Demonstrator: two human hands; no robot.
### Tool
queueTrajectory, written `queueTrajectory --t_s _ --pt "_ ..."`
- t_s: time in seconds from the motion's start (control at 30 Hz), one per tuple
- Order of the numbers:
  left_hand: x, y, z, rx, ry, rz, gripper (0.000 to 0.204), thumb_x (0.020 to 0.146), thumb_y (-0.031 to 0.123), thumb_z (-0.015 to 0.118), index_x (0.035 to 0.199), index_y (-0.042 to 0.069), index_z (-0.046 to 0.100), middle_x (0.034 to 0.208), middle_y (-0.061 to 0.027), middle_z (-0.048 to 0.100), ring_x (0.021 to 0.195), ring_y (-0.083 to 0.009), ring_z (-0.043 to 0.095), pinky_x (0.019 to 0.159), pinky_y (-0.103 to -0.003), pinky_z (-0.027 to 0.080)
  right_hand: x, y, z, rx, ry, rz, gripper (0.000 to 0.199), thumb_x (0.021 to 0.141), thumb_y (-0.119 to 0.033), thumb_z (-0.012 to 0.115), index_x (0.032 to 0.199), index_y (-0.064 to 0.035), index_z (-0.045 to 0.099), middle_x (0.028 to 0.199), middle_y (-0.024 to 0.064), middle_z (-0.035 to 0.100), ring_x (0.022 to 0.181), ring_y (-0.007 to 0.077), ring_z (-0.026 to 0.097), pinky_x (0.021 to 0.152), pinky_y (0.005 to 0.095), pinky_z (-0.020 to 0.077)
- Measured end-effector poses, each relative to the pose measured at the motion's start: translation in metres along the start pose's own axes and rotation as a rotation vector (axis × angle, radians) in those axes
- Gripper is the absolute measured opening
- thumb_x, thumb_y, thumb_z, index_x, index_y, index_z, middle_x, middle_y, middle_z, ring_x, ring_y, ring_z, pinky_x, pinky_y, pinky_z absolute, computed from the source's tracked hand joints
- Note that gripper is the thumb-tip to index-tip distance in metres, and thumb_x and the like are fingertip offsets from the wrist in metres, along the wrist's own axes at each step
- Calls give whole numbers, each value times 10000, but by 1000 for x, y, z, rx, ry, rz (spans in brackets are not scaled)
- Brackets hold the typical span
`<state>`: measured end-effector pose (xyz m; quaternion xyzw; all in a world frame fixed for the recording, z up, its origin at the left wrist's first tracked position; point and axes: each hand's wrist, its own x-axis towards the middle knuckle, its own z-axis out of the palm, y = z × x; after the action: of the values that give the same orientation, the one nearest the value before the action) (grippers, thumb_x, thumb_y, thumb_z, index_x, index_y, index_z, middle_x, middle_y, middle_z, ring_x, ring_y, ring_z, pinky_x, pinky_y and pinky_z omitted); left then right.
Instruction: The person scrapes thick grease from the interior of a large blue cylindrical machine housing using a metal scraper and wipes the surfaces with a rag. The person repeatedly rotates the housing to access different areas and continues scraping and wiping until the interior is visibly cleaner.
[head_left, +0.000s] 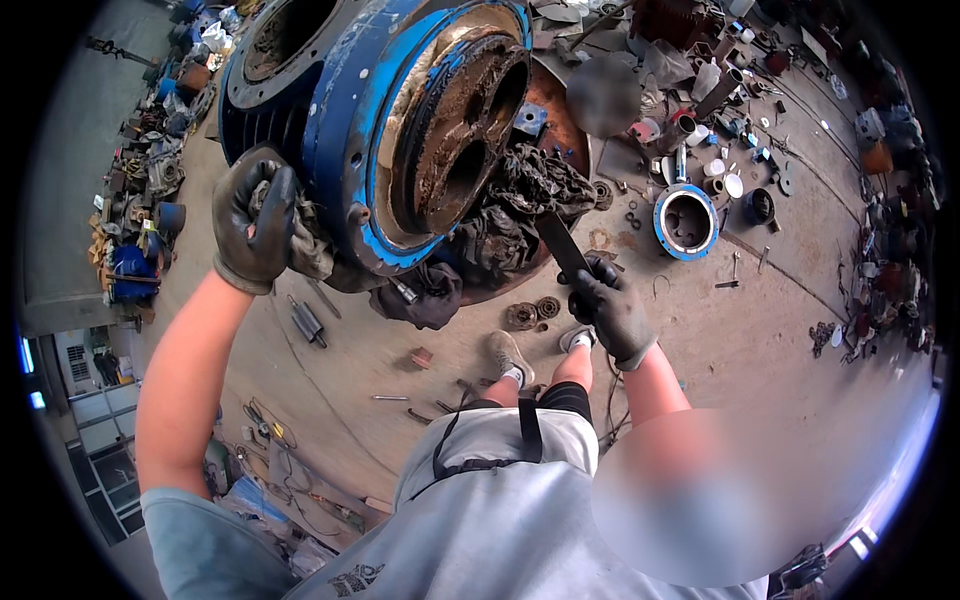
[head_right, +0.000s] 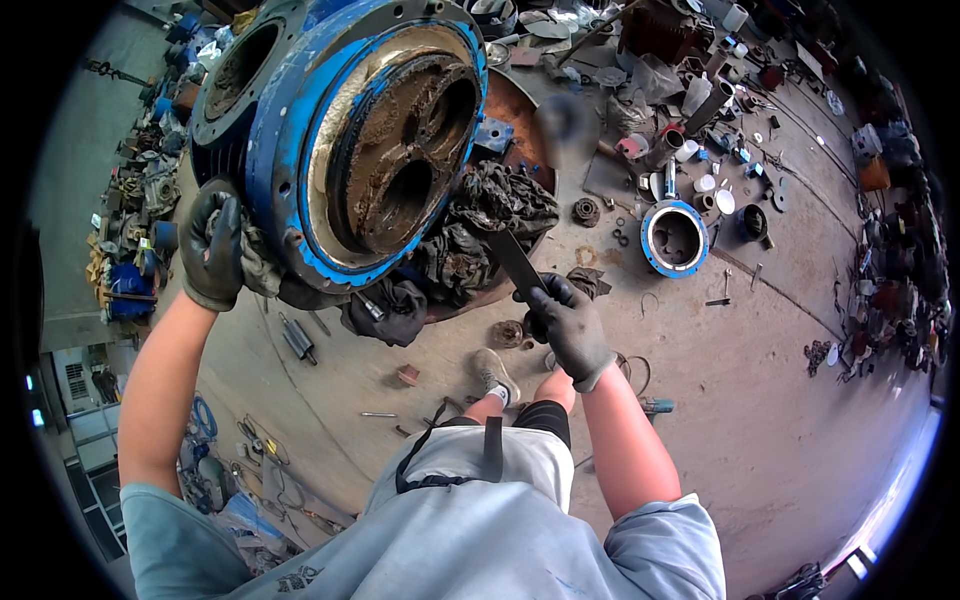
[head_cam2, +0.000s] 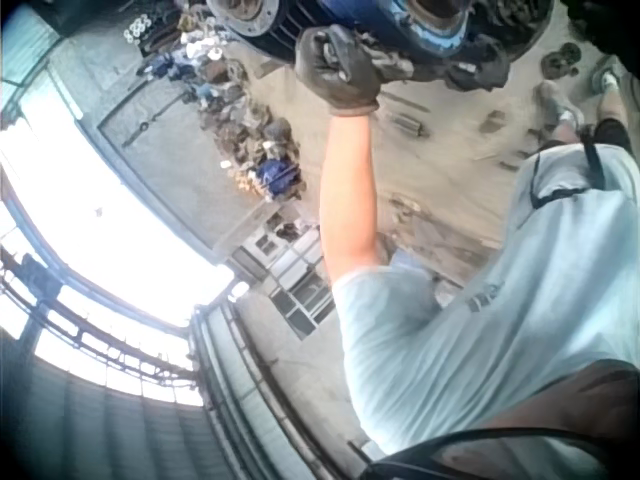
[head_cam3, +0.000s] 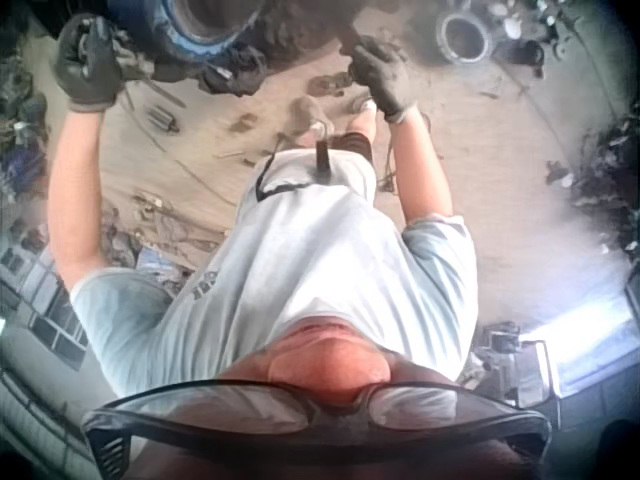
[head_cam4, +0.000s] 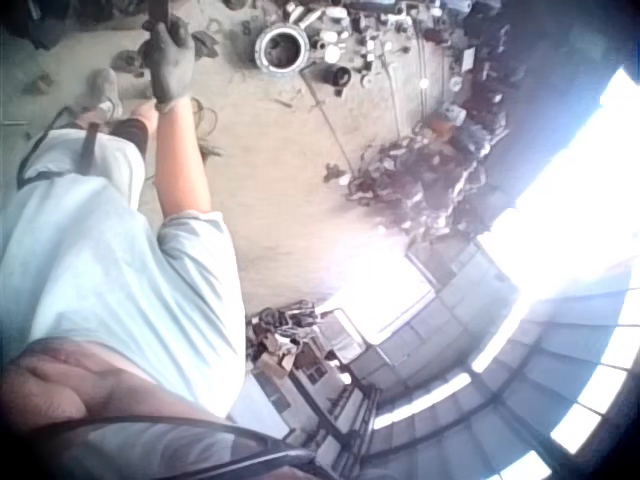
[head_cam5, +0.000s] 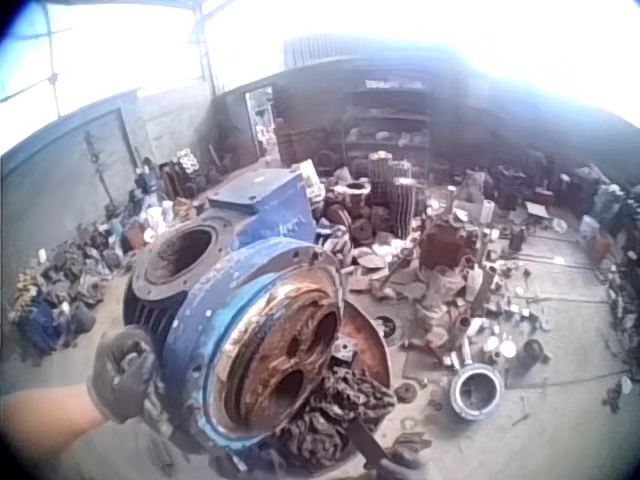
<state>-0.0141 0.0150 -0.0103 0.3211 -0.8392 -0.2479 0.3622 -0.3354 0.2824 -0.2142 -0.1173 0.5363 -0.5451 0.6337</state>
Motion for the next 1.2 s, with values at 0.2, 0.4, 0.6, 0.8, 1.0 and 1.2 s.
queueTrajectory --t_s 0.2,0.4,0.6,0.8,1.0,1.2 --pt "6 -3 -21 197 -199 3 202 1099 136 555 942 19 602 861 -57 588 807 -149 550 735 -350 458 2 -14 16 -39 -127 -7 308 1110 -174 616 1357 -7 690 1029 28 755 720 83 669 617 249 495" --pt "-4 -14 -28 97 -100 -264 351 1139 284 495 1142 -8 689 1062 -85 723 971 -178 659 874 -360 520 42 -34 60 -287 -122 -611 471 997 -114 680 1462 -36 664 1047 161 786 892 269 785 759 394 600" --pt "-19 -21 -48 -7 -73 -429 447 1184 336 454 1407 -1 645 1325 -132 745 1163 -225 717 1016 -411 576 55 -79 80 -1002 -90 -748 599 909 -88 732 1486 -9 594 1145 205 759 1035 397 791 886 477 639" --pt "-20 -28 -56 426 -260 -63 600 1127 489 499 1570 88 454 1494 -149 624 1278 -339 658 1092 -532 515 49 -90 99 -990 -263 -653 396 938 -83 681 1311 49 651 1076 243 766 1020 403 788 874 492 638" --pt "-15 -30 -73 957 -447 527 895 1062 670 538 1753 188 236 1692 -169 481 1411 -470 586 1182 -664 437 54 -83 100 -678 -413 -504 370 939 -63 628 1291 44 665 991 319 755 1023 488 752 919 551 596" --pt "-18 -29 -93 1165 -672 528 990 1023 675 598 1755 107 247 1663 -281 464 1399 -563 560 1159 -676 459 68 -70 92 -427 -373 -451 345 977 -147 695 1309 -56 717 1073 257 765 1001 479 743 868 536 606"
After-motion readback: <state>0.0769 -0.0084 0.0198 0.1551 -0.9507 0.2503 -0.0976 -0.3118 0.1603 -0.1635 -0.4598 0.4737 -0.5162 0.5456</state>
